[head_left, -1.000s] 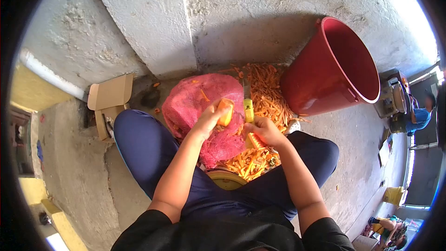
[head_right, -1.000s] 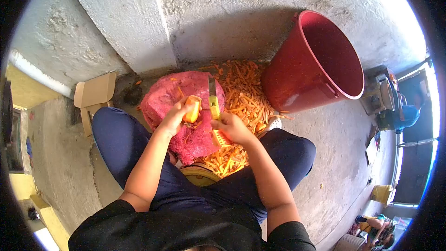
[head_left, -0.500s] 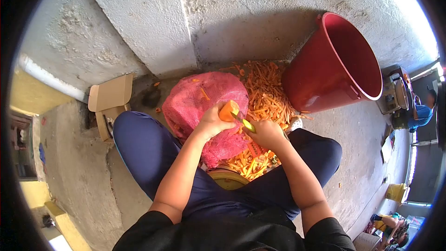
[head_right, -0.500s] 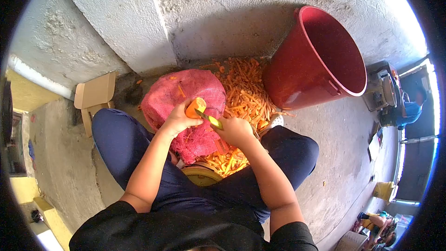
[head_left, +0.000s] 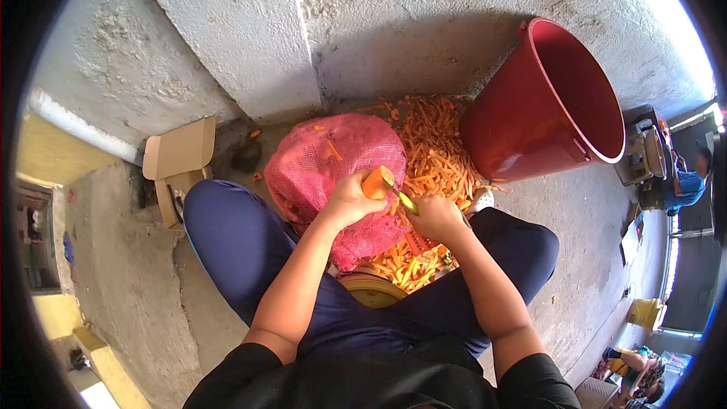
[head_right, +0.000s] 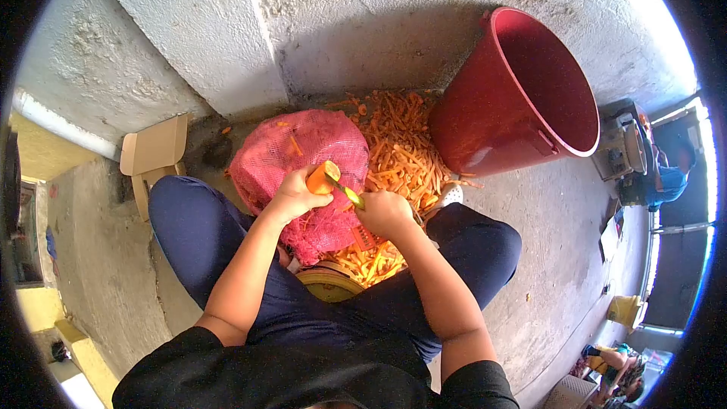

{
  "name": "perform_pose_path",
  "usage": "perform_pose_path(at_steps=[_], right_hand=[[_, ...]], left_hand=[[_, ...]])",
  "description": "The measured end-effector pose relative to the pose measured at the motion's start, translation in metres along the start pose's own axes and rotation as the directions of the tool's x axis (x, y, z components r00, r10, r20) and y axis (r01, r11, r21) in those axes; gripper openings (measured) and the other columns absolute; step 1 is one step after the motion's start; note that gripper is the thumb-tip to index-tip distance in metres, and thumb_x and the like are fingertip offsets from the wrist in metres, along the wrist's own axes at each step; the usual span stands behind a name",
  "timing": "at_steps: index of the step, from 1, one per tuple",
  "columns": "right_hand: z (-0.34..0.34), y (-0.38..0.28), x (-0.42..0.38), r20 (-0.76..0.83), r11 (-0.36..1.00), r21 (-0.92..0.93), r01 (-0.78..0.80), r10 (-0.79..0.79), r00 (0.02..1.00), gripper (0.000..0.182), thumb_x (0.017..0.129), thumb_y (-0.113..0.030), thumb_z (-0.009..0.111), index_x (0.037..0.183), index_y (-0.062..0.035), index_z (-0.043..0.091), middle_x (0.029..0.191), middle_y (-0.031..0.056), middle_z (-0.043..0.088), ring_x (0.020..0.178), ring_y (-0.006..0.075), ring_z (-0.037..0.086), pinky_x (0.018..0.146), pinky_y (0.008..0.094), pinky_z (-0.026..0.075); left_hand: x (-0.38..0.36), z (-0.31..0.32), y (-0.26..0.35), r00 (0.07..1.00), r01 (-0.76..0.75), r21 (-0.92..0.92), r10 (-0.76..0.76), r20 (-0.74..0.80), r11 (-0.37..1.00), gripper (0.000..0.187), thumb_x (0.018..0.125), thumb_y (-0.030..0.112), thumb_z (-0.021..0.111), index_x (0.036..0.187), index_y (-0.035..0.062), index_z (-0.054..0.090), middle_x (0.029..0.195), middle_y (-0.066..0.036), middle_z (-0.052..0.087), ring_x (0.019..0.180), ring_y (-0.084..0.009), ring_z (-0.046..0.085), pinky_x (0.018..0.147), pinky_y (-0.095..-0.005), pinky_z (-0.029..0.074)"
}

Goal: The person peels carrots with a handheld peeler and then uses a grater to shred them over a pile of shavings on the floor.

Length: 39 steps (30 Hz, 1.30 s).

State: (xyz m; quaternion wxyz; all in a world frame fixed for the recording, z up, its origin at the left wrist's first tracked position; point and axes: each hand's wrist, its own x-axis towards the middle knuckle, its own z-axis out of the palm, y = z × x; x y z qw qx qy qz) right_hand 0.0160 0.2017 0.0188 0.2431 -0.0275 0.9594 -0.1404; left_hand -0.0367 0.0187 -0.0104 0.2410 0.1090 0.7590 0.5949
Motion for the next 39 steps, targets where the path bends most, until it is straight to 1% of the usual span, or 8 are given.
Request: perform_pose_path(at_steps=[4, 7, 25, 28, 31, 34, 37, 39], right_hand=[[-0.003, -0.001, -0.001, 0.019, 1.000, -0.013, 0.003, -0.003, 1.000, 0.032, 0.077, -0.034, 0.043, 0.083, -0.0063, 0.058, 0.076, 0.0156, 0.060, 0.073, 0.0318, 0.059, 0.066, 0.0419, 0.046], [-0.003, -0.002, 0.000, 0.017, 1.000, -0.010, -0.017, 0.017, 1.000, 0.032, 0.077, -0.034, 0.043, 0.083, -0.0060, 0.058, 0.076, 0.0158, 0.060, 0.073, 0.0320, 0.059, 0.066, 0.0418, 0.046], [0.010, 0.004, 0.005, 0.013, 0.997, 0.004, -0.074, 0.074, 0.997, 0.033, 0.076, -0.033, 0.045, 0.085, -0.0037, 0.059, 0.081, 0.0174, 0.060, 0.078, 0.0313, 0.059, 0.070, 0.0406, 0.046], [0.009, 0.001, 0.003, 0.055, 0.993, 0.069, -0.092, 0.089, 0.995, 0.034, 0.076, -0.032, 0.045, 0.085, -0.0018, 0.059, 0.084, 0.0189, 0.059, 0.082, 0.0314, 0.058, 0.073, 0.0401, 0.045], [0.009, 0.002, 0.003, 0.101, 0.989, 0.080, -0.121, 0.113, 0.988, 0.035, 0.076, -0.031, 0.045, 0.084, -0.0003, 0.058, 0.087, 0.0199, 0.059, 0.085, 0.0312, 0.057, 0.074, 0.0396, 0.045], [0.010, 0.003, 0.003, 0.136, 0.990, 0.097, -0.106, 0.092, 0.986, 0.036, 0.077, -0.032, 0.045, 0.085, 0.0002, 0.058, 0.088, 0.0200, 0.058, 0.086, 0.0315, 0.056, 0.075, 0.0397, 0.044], [0.010, 0.001, 0.002, 0.134, 0.988, 0.106, -0.116, 0.102, 0.986, 0.036, 0.076, -0.032, 0.045, 0.086, 0.0003, 0.058, 0.089, 0.0197, 0.059, 0.086, 0.0323, 0.056, 0.075, 0.0400, 0.044], [0.009, 0.003, 0.003, 0.125, 0.986, 0.111, -0.125, 0.111, 0.986, 0.036, 0.076, -0.032, 0.045, 0.087, 0.0002, 0.058, 0.088, 0.0195, 0.059, 0.086, 0.0329, 0.056, 0.075, 0.0403, 0.044]], left_hand=[[0.000, 0.001, 0.003, 1.000, 0.023, 0.050, -0.023, -0.001, 0.998, 0.044, 0.058, 0.012, 0.069, 0.098, 0.0022, 0.054, 0.086, -0.009, 0.060, 0.079, -0.0182, 0.058, 0.072, -0.0278, 0.044], [0.002, 0.003, 0.003, 0.999, 0.038, 0.013, -0.038, 0.011, 0.999, 0.040, 0.061, 0.004, 0.068, 0.098, 0.0021, 0.054, 0.081, 0.000, 0.057, 0.073, -0.0088, 0.053, 0.069, -0.0235, 0.042], [-0.003, 0.003, 0.017, 1.000, 0.015, 0.169, -0.015, 0.001, 0.986, 0.039, 0.060, 0.011, 0.069, 0.096, 0.0015, 0.055, 0.079, -0.005, 0.060, 0.071, -0.0119, 0.056, 0.069, -0.0255, 0.043], [-0.003, 0.002, 0.013, 1.000, -0.014, 0.189, 0.013, 0.007, 0.982, 0.039, 0.060, 0.014, 0.069, 0.094, 0.0014, 0.055, 0.077, -0.007, 0.060, 0.070, -0.0140, 0.057, 0.067, -0.0265, 0.044], [-0.005, 0.005, 0.012, 1.000, -0.002, 0.228, 0.002, 0.001, 0.974, 0.035, 0.059, 0.019, 0.067, 0.087, 0.0010, 0.056, 0.076, -0.015, 0.060, 0.071, -0.0254, 0.060, 0.064, -0.0317, 0.045], [-0.008, 0.006, 0.018, 0.999, -0.034, 0.328, 0.041, -0.015, 0.944, 0.035, 0.060, 0.021, 0.067, 0.085, 0.0008, 0.055, 0.075, -0.017, 0.059, 0.071, -0.0281, 0.059, 0.062, -0.0334, 0.045], [-0.009, 0.004, 0.019, 0.996, -0.085, 0.276, 0.084, 0.014, 0.958, 0.034, 0.059, 0.021, 0.067, 0.082, 0.0003, 0.053, 0.073, -0.019, 0.058, 0.071, -0.0302, 0.058, 0.061, -0.0352, 0.045], [-0.009, 0.005, 0.018, 0.998, -0.025, 0.137, 0.018, 0.054, 0.990, 0.032, 0.059, 0.020, 0.068, 0.080, 0.0001, 0.052, 0.073, -0.020, 0.056, 0.071, -0.0317, 0.058, 0.060, -0.0360, 0.044]])
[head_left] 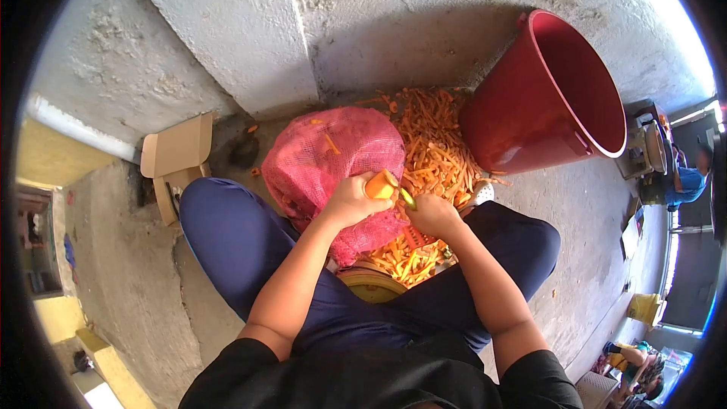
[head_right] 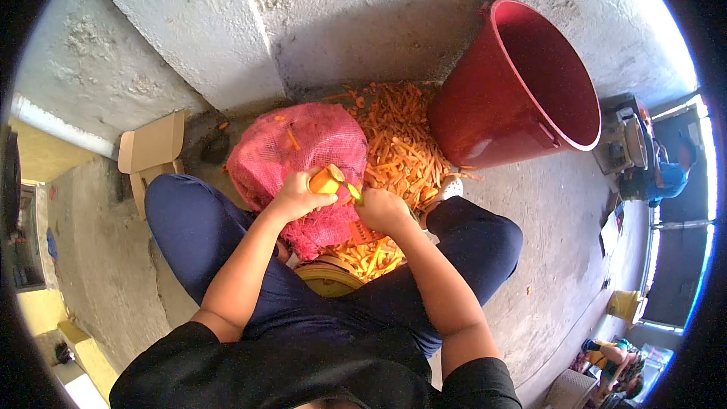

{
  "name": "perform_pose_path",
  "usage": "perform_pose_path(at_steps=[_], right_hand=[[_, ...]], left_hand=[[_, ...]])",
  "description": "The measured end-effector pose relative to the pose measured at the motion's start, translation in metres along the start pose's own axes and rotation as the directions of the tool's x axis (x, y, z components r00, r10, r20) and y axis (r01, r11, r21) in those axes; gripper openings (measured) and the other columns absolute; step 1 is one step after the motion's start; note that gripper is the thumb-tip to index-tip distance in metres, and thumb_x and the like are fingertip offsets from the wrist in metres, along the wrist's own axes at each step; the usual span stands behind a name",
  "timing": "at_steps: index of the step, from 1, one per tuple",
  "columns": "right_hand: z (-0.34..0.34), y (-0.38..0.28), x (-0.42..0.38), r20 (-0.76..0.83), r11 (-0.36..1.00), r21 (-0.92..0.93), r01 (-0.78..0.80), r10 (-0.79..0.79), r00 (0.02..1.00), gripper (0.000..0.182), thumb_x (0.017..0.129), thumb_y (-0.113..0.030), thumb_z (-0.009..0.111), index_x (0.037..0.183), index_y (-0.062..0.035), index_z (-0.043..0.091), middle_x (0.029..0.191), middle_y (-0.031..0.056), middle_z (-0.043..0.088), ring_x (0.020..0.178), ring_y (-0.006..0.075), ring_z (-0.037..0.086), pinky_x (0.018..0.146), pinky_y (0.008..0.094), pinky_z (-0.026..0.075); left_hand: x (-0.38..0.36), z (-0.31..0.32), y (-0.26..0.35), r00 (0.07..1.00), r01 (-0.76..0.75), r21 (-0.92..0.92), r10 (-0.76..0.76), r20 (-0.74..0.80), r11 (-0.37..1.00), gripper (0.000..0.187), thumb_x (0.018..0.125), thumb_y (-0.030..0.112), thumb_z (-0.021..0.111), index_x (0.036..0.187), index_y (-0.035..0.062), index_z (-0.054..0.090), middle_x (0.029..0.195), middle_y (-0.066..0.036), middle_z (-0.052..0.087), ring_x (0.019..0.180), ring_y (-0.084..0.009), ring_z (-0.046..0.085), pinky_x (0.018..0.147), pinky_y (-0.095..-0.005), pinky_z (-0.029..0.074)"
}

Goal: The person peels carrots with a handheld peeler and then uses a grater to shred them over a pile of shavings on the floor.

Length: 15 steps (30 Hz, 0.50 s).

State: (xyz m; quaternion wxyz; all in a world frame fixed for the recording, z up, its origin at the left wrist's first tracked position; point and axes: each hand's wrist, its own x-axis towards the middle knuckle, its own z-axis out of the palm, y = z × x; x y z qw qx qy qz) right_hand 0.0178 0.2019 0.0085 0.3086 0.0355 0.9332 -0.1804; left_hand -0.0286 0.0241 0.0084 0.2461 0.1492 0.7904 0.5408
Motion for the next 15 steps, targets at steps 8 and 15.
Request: perform_pose_path(at_steps=[8, 15], right_hand=[[0.014, 0.013, 0.011, -0.008, 0.999, -0.010, 0.042, -0.042, 0.999, 0.034, 0.076, -0.031, 0.045, 0.087, -0.0009, 0.058, 0.087, 0.0191, 0.059, 0.084, 0.0319, 0.058, 0.074, 0.0398, 0.045], [0.061, 0.040, 0.056, 0.000, 0.922, 0.162, 0.352, -0.356, 0.934, 0.029, 0.075, -0.026, 0.046, 0.090, -0.0032, 0.058, 0.086, 0.0205, 0.058, 0.081, 0.0353, 0.056, 0.070, 0.0410, 0.044]], left_hand=[[-0.008, 0.013, 0.005, 0.984, -0.174, 0.127, 0.168, 0.059, 0.976, 0.040, 0.061, 0.019, 0.070, 0.092, -0.0004, 0.053, 0.070, -0.009, 0.058, 0.067, -0.0165, 0.057, 0.062, -0.0297, 0.044], [-0.006, 0.018, 0.007, 0.966, -0.249, -0.051, 0.252, 0.051, 0.967, 0.048, 0.062, 0.013, 0.071, 0.103, 0.0051, 0.049, 0.098, -0.009, 0.053, 0.092, -0.0175, 0.051, 0.078, -0.0301, 0.040]])
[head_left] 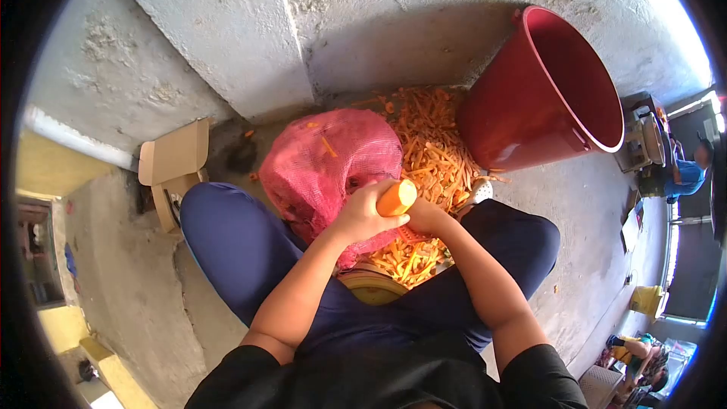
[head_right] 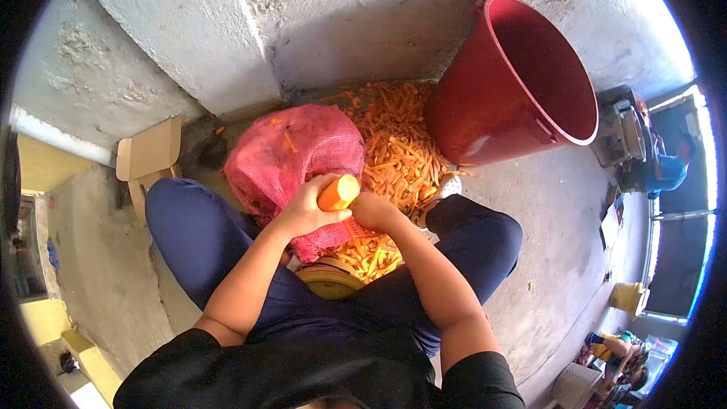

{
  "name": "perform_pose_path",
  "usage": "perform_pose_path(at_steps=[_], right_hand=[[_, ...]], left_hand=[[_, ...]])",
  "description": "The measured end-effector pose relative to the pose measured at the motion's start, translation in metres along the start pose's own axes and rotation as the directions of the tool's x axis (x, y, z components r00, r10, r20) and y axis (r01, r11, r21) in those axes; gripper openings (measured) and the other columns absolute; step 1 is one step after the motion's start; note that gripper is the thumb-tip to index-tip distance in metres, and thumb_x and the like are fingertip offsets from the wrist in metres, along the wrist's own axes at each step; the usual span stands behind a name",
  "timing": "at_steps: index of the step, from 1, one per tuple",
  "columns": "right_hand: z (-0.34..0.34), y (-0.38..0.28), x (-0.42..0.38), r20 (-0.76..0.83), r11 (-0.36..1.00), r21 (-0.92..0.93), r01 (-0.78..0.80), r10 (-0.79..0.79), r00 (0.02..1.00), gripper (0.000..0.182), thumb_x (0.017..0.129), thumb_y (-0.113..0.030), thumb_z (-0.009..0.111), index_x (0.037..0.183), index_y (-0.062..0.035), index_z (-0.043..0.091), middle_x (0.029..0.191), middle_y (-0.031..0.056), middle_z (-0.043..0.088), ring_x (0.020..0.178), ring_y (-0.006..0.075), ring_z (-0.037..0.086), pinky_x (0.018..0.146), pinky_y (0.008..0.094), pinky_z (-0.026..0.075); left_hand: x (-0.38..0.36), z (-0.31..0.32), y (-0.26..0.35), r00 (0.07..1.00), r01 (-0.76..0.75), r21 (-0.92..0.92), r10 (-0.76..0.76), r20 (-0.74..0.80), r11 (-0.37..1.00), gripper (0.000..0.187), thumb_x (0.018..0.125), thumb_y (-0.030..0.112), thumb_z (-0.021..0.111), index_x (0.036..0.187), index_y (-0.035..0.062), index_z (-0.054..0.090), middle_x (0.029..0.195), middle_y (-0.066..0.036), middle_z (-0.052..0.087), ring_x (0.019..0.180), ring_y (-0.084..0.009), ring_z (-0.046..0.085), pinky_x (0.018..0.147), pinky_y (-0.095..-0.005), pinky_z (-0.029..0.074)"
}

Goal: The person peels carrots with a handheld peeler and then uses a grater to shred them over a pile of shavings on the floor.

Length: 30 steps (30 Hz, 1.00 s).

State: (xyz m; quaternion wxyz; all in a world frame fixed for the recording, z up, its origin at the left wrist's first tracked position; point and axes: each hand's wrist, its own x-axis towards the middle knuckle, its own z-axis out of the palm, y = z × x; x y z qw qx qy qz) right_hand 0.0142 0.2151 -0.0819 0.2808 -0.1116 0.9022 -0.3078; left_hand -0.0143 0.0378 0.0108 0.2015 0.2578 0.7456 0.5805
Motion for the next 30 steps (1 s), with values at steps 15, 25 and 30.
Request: perform_pose_path(at_steps=[15, 25, 30], right_hand=[[-0.073, -0.077, -0.037, -0.115, 0.930, -0.083, -0.358, 0.348, 0.931, 0.038, 0.079, -0.034, 0.043, 0.084, 0.0001, 0.058, 0.080, 0.0221, 0.058, 0.078, 0.0352, 0.057, 0.071, 0.0429, 0.044], [-0.056, -0.066, -0.038, -0.109, 0.911, -0.324, -0.256, 0.233, 0.966, 0.033, 0.077, -0.033, 0.044, 0.080, -0.0032, 0.060, 0.079, 0.0165, 0.061, 0.076, 0.0301, 0.059, 0.067, 0.0398, 0.047], [-0.049, -0.064, -0.038, -0.102, 0.899, -0.350, -0.265, 0.244, 0.964, 0.033, 0.076, -0.030, 0.044, 0.079, -0.0026, 0.060, 0.080, 0.0176, 0.061, 0.077, 0.0297, 0.060, 0.068, 0.0391, 0.048]], left_hand=[[0.008, -0.017, -0.014, 0.989, 0.064, 0.000, -0.063, -0.137, 0.998, 0.041, 0.066, 0.013, 0.069, 0.101, 0.0044, 0.048, 0.090, -0.010, 0.054, 0.085, -0.0204, 0.054, 0.076, -0.0289, 0.041], [0.007, -0.021, -0.010, 0.968, 0.246, 0.189, -0.232, -0.093, 0.951, 0.031, 0.058, 0.010, 0.067, 0.085, 0.0029, 0.052, 0.074, -0.010, 0.058, 0.070, -0.0205, 0.058, 0.065, -0.0298, 0.044], [0.006, -0.022, -0.011, 0.977, 0.210, 0.275, -0.210, -0.032, 0.938, 0.030, 0.055, 0.011, 0.068, 0.080, 0.0007, 0.053, 0.069, -0.014, 0.058, 0.065, -0.0248, 0.058, 0.060, -0.0318, 0.044]])
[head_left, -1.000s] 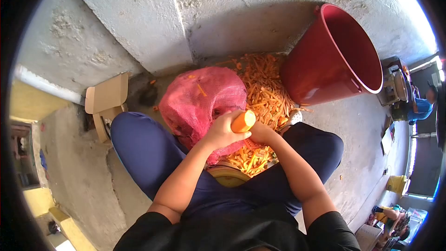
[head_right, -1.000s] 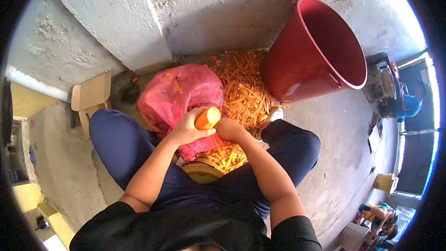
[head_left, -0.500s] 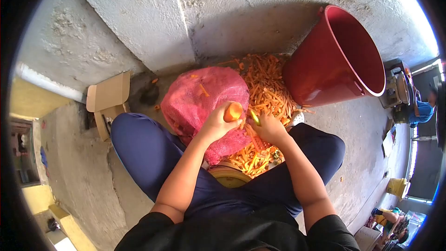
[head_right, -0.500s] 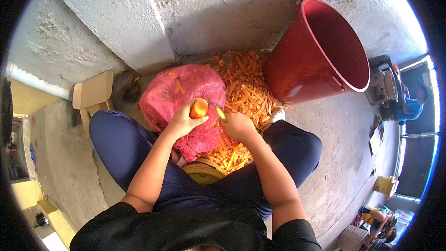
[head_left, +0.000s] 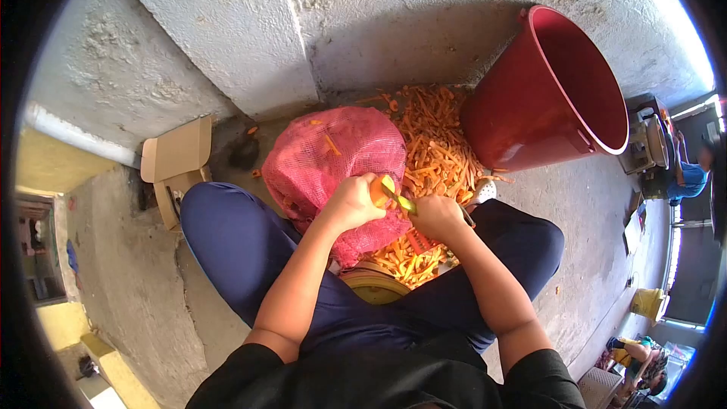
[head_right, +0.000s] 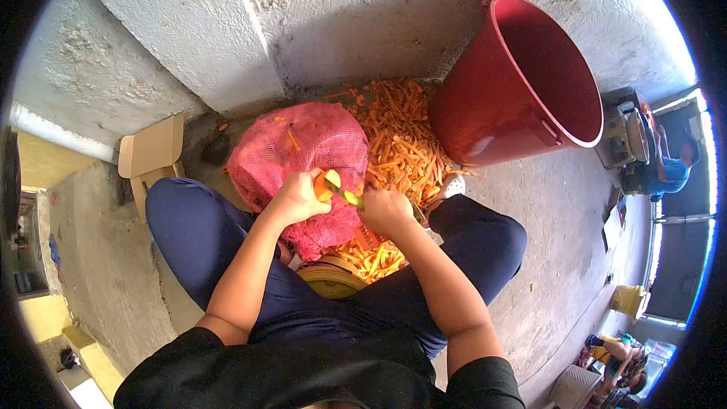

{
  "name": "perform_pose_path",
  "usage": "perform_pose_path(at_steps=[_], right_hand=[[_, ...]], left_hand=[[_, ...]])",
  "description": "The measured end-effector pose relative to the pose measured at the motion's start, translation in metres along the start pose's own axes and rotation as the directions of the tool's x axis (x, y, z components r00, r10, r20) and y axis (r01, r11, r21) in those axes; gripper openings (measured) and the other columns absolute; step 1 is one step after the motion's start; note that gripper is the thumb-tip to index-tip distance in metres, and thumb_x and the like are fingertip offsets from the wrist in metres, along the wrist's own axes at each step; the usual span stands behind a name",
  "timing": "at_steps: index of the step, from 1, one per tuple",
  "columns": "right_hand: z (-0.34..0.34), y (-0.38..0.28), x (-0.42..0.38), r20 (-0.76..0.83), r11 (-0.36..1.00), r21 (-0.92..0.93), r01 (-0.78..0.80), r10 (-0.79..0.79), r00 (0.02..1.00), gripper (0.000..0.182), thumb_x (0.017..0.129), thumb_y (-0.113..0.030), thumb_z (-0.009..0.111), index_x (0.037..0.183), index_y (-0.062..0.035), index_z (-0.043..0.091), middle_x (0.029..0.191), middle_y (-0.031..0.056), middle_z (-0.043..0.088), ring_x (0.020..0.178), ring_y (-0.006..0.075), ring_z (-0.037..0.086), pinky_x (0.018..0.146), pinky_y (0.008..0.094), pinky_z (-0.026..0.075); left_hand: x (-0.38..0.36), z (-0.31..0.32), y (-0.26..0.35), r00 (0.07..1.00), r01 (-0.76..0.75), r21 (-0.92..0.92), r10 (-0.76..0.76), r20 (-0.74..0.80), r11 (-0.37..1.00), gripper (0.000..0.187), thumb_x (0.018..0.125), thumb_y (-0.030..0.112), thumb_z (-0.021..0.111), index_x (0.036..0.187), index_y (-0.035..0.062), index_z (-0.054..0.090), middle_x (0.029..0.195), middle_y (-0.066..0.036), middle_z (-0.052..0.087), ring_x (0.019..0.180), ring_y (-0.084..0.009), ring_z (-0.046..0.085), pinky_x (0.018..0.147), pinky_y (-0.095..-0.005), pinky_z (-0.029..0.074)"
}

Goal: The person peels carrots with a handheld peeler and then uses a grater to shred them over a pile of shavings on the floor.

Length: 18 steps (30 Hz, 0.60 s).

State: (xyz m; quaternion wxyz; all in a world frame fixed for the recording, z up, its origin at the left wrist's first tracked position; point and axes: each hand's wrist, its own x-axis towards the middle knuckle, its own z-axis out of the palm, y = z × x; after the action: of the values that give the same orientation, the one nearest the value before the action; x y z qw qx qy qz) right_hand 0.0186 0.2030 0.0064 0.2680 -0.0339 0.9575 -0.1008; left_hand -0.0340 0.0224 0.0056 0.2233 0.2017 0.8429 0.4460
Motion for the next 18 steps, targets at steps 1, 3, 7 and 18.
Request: perform_pose_path(at_steps=[1, 3, 7, 18], right_hand=[[0.004, 0.000, 0.001, -0.003, 1.000, 0.014, -0.008, 0.008, 1.000, 0.032, 0.076, -0.030, 0.043, 0.079, -0.0027, 0.060, 0.080, 0.0175, 0.061, 0.077, 0.0298, 0.060, 0.068, 0.0391, 0.048], [0.012, 0.002, 0.005, -0.008, 0.999, 0.038, -0.022, 0.022, 1.000, 0.031, 0.076, -0.029, 0.043, 0.078, -0.0028, 0.060, 0.080, 0.0173, 0.061, 0.077, 0.0299, 0.060, 0.068, 0.0392, 0.048], [0.019, 0.002, 0.010, 0.008, 0.999, 0.036, -0.007, 0.006, 1.000, 0.032, 0.076, -0.029, 0.043, 0.080, -0.0025, 0.061, 0.082, 0.0176, 0.061, 0.077, 0.0304, 0.060, 0.068, 0.0391, 0.048], [0.030, 0.004, 0.020, 0.085, 0.998, 0.048, 0.035, -0.039, 0.996, 0.033, 0.078, -0.029, 0.042, 0.083, -0.0021, 0.059, 0.082, 0.0181, 0.059, 0.077, 0.0313, 0.058, 0.069, 0.0403, 0.047]], left_hand=[[-0.001, -0.002, 0.003, 1.000, -0.009, 0.028, 0.009, 0.014, 1.000, 0.031, 0.055, 0.012, 0.068, 0.079, 0.0003, 0.053, 0.069, -0.015, 0.058, 0.065, -0.0255, 0.058, 0.060, -0.0320, 0.044], [-0.002, -0.002, 0.002, 1.000, -0.016, 0.059, 0.015, 0.017, 0.998, 0.031, 0.055, 0.012, 0.068, 0.078, -0.0003, 0.053, 0.068, -0.016, 0.057, 0.065, -0.0266, 0.058, 0.059, -0.0323, 0.044], [-0.005, 0.000, -0.004, 1.000, -0.008, 0.082, 0.007, 0.008, 0.997, 0.031, 0.055, 0.013, 0.067, 0.079, -0.0008, 0.053, 0.069, -0.018, 0.056, 0.065, -0.0278, 0.058, 0.059, -0.0329, 0.044], [-0.010, 0.000, -0.007, 0.983, -0.181, 0.164, 0.180, 0.025, 0.970, 0.034, 0.054, 0.012, 0.068, 0.082, 0.0025, 0.053, 0.073, -0.016, 0.056, 0.070, -0.0299, 0.056, 0.064, -0.0359, 0.044]])
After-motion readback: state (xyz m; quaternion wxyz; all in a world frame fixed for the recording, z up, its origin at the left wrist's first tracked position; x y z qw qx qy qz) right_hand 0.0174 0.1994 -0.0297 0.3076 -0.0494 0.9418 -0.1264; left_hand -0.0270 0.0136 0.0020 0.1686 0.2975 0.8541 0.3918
